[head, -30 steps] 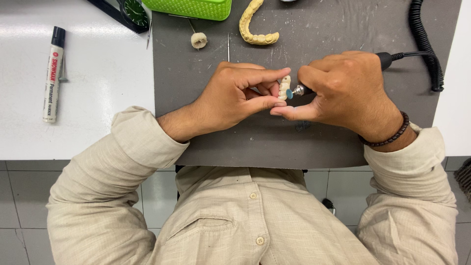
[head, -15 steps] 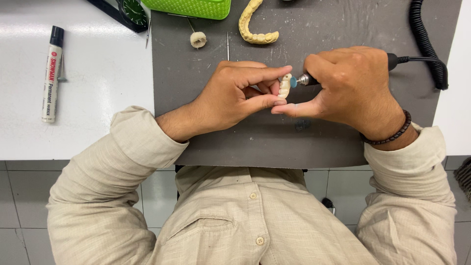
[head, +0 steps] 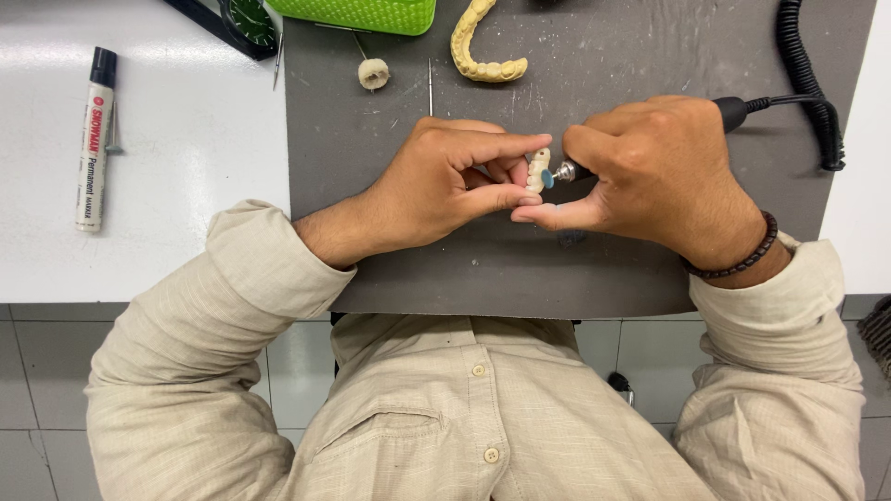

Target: The person holds a dental prosthesis in one hand and grinds and polishes its surfaces with a rotary handpiece fitted with a blue abrasive disc, repositioning the prosthesis repeatedly to work different areas. Other dental models and a plaster cast rest on the work mat nearby.

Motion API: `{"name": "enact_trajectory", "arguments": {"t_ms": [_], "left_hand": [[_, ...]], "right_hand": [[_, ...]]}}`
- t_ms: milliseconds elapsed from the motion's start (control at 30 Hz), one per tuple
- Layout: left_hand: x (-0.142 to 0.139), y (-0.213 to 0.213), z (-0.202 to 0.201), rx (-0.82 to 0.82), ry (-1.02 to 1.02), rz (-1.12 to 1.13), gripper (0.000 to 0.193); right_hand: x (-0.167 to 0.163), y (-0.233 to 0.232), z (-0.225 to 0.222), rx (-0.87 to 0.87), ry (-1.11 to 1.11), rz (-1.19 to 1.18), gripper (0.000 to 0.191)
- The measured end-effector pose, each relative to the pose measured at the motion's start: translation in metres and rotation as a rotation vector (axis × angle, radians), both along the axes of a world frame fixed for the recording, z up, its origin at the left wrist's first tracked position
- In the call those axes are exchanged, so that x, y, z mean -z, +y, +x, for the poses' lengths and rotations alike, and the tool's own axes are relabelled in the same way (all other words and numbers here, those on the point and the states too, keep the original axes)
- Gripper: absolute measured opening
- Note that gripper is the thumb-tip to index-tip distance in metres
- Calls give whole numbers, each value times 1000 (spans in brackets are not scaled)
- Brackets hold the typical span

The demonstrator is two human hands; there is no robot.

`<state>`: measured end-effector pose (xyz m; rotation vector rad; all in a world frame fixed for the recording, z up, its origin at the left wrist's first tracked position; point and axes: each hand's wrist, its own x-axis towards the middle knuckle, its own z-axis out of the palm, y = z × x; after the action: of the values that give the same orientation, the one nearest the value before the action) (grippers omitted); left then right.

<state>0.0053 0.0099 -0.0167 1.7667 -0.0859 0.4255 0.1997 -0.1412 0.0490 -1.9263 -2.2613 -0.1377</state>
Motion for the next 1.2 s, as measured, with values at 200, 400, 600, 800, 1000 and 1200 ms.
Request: {"name": "enact_trajectory", "arguments": {"t_ms": [200, 400, 600, 800, 1000, 1200], "left_hand": [[-1, 1, 1, -7, 1, 43, 45], [0, 0, 1, -2, -7, -15, 45], [-2, -1, 0, -3, 15, 14, 46], [-1, 0, 1, -1, -9, 7, 46], [0, 0, 2, 7, -19, 33, 47], [-1, 0, 0, -15, -10, 8, 49]], "right_hand": [[0, 1, -1, -3, 3, -28, 65], [-1, 0, -2, 18, -22, -2, 66], [-6, 2, 1, 37, -85, 32, 76], [-1, 1, 0, -19, 5, 60, 67], [2, -1, 2, -18, 5, 27, 67], [-3, 0, 6, 57, -94, 148, 81]]}}
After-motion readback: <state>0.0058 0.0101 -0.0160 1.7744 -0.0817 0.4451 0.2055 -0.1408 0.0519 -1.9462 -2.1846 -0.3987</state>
